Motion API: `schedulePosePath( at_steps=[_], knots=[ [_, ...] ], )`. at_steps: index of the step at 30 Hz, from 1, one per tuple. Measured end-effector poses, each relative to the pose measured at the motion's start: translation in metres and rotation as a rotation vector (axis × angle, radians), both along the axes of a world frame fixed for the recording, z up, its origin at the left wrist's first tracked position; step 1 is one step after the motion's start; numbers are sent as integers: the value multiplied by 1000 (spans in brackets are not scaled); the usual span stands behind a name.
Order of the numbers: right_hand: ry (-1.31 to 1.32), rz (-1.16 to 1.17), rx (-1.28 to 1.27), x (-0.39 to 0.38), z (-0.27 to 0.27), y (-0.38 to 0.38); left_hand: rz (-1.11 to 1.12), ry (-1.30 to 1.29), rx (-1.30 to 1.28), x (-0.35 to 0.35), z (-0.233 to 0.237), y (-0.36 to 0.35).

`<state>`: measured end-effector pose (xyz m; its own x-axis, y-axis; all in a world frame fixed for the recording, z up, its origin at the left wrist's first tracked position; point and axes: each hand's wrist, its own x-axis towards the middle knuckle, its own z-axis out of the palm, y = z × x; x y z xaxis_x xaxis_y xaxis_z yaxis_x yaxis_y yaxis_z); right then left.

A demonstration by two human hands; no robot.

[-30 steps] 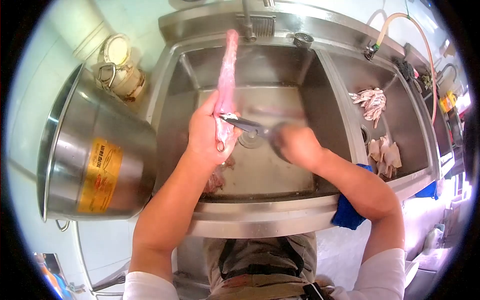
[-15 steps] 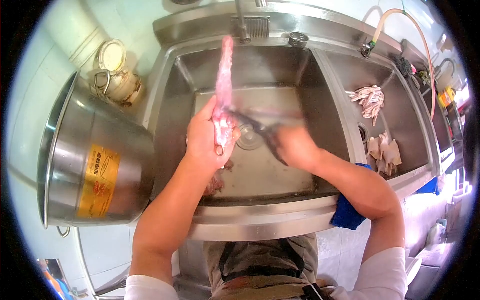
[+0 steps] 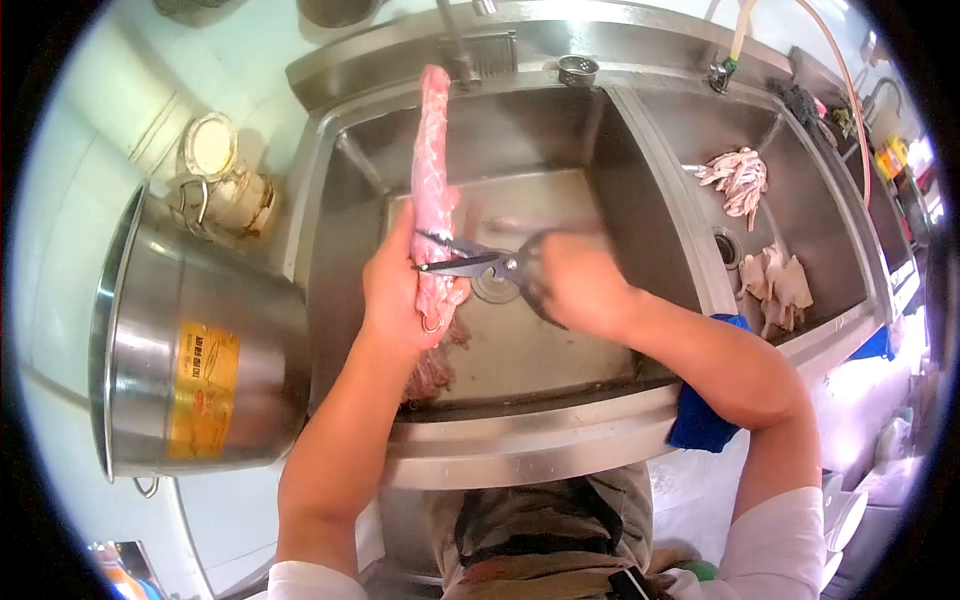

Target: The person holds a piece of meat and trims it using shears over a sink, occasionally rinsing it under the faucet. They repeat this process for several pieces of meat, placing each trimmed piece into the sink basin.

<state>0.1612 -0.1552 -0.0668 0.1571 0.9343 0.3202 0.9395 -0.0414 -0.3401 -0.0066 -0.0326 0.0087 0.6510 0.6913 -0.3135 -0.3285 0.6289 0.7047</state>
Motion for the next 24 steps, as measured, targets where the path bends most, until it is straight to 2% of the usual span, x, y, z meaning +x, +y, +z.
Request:
schedulePosePath(
  at_steps=[5, 8, 12, 17, 20, 24],
  knots=[
    [4, 17, -102, 13, -4, 1, -38, -18, -11, 0, 5, -3],
    [189, -51, -128, 17, -8, 3, -91, -97, 13, -5, 2, -2],
    [123, -36, -141, 13, 12, -1, -188, -151, -119, -11, -6, 4],
    [-3, -37, -89, 3, 18, -5, -74, 35, 23, -6, 0, -3],
    [-72, -32, -103, 11, -5, 2, 83, 89, 229, -3, 2, -10],
    [-94, -30, -79, 16, 2, -1, 67, 100, 209, -8, 10, -12]
  ],
)
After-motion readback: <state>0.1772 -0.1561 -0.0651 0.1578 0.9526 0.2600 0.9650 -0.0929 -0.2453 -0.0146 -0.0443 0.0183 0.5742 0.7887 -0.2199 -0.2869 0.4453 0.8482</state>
